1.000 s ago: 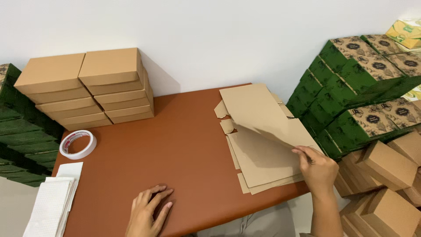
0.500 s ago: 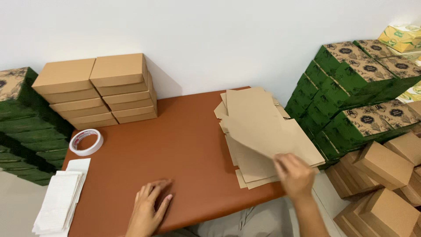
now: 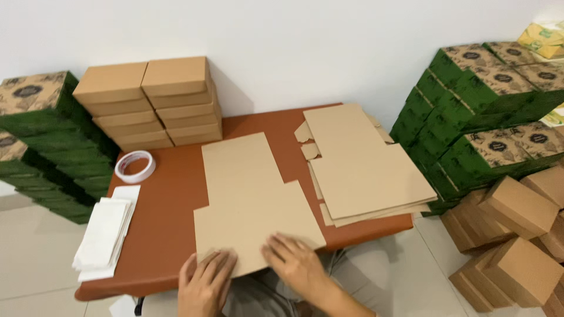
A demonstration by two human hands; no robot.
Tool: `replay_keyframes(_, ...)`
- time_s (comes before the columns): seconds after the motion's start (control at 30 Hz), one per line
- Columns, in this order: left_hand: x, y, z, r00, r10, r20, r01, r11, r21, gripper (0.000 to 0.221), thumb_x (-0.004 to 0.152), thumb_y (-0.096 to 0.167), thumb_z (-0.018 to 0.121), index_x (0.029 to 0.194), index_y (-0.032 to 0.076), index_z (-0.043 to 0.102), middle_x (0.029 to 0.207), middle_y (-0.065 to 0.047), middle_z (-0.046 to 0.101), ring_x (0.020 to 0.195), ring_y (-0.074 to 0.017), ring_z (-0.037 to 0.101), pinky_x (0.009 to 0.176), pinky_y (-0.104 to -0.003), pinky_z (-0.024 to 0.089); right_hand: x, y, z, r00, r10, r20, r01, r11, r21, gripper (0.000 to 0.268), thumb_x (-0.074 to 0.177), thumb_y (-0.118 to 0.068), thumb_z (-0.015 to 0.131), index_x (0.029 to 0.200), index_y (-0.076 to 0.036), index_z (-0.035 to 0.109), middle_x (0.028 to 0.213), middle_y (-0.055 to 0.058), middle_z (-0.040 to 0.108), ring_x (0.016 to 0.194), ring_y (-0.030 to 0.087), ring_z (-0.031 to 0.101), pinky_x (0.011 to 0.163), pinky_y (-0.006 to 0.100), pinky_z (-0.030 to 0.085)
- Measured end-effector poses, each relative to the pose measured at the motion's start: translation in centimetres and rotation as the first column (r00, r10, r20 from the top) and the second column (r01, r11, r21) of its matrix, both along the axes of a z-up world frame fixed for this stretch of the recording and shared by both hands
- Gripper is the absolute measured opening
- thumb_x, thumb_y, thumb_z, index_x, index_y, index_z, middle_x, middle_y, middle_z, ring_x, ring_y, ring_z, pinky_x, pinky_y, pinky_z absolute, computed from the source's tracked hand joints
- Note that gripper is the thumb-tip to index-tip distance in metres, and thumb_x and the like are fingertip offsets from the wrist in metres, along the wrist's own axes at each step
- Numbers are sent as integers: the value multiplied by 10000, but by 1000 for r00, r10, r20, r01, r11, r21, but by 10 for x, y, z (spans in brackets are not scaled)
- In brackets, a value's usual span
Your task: The person assembles a flat cardboard sheet into a box by folding the side flaps and tucking the tabs into slots. They then place a white paper insert inside the box, close the lid, and stack the finished box with others. The person repeats the process with a second cardboard sheet.
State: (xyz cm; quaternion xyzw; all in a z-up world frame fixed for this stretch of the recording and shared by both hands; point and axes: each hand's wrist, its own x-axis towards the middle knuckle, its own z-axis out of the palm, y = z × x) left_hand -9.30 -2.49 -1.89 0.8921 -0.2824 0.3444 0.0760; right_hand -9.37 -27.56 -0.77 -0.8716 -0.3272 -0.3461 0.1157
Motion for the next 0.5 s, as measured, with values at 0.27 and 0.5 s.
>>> replay_keyframes(0.27,14,15,-5,965,-193,-176,163,972,-170,471,875,15,557,1284,215,675,1300,17,689,1233,-190,634,950,-363,473,-4,-21,-13,963,-142,-230,119,987,-110,479,989,-178,521,1468,-160,515,1484,99,551,1379,292,490,985,428,426)
replay_keyframes(0.5,20,24,-2,923,-236,-304,182,964,-196,502,819,48,627,1305,169,664,1327,-37,680,1167,-208,664,953,-363,485,9,-25,-9,911,-204,-357,139,970,-201,393,981,-260,457,1322,-190,642,1349,89,657,1254,277,601,892,450,453)
